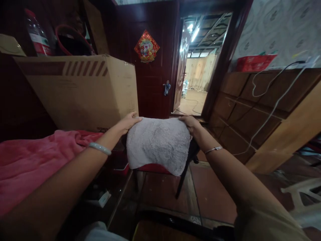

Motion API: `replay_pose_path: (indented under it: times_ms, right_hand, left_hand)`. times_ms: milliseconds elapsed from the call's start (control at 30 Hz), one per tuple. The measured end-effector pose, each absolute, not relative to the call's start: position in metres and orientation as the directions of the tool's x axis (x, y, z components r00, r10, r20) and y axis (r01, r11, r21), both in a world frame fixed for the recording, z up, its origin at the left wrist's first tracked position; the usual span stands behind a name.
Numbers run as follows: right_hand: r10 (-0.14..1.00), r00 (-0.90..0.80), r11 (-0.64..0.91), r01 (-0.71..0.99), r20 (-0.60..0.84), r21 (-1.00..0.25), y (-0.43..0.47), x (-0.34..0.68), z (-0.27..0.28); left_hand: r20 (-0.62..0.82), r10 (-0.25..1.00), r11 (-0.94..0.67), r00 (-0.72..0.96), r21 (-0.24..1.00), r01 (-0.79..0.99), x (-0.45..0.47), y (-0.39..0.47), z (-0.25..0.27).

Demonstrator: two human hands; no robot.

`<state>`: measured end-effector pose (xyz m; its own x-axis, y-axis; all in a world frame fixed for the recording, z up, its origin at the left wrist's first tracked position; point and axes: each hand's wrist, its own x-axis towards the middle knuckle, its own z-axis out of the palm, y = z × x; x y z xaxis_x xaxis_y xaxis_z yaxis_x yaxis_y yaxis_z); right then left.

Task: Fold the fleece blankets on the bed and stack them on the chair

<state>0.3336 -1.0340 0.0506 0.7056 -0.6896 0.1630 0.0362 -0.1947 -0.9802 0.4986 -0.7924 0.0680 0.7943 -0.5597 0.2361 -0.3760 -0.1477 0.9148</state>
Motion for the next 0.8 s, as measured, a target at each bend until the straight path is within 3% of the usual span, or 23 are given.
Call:
replay_pose_path:
  times_ms: [133, 267, 367, 467, 567, 633, 700, 800]
  right_hand:
    - [-0.724, 0.682, -0.198, -0.069, 0.099, -0.978, -1.041, 0.332, 0.038]
    - [-0.675, 0.718, -0.427, -0.193, 0.169, -0.883, -1.052, 0.331, 0.039]
    - [-0.625, 0.731, -0.655, -0.301, 0.274, -0.693, -1.053, 0.329, 0.042]
    - [-0.554, 0.734, -0.814, -0.381, 0.392, -0.438, -1.036, 0.321, 0.051]
    - [-0.360, 0.776, -0.931, -0.265, 0.517, -0.250, -1.006, 0.311, 0.059]
    - [-0.200, 0.820, -0.978, -0.133, 0.536, -0.161, -0.989, 0.307, 0.058]
    - [-0.103, 0.876, -0.991, -0.051, 0.472, -0.120, -0.980, 0.306, 0.054]
    - [-0.048, 0.931, -0.990, 0.004, 0.362, -0.143, -0.981, 0.309, 0.050]
  left_hand:
    - [0.175, -0.569, -0.224, 0.803, 0.907, -0.356, 0.498, -0.797, 0.059]
    - [0.141, -0.557, -0.223, 0.819, 0.924, -0.311, 0.493, -0.795, 0.062]
    - [0.244, -0.544, -0.199, 0.803, 0.892, -0.406, 0.490, -0.789, 0.056]
    - [0.404, -0.531, -0.243, 0.745, 0.770, -0.590, 0.487, -0.780, 0.050]
    - [0.593, -0.552, -0.258, 0.586, 0.547, -0.796, 0.481, -0.773, 0.048]
    - [0.643, -0.638, -0.212, 0.423, 0.381, -0.900, 0.475, -0.769, 0.048]
    - [0.569, -0.766, -0.164, 0.299, 0.277, -0.947, 0.470, -0.767, 0.048]
    - [0.435, -0.854, -0.190, 0.284, 0.248, -0.950, 0.467, -0.767, 0.046]
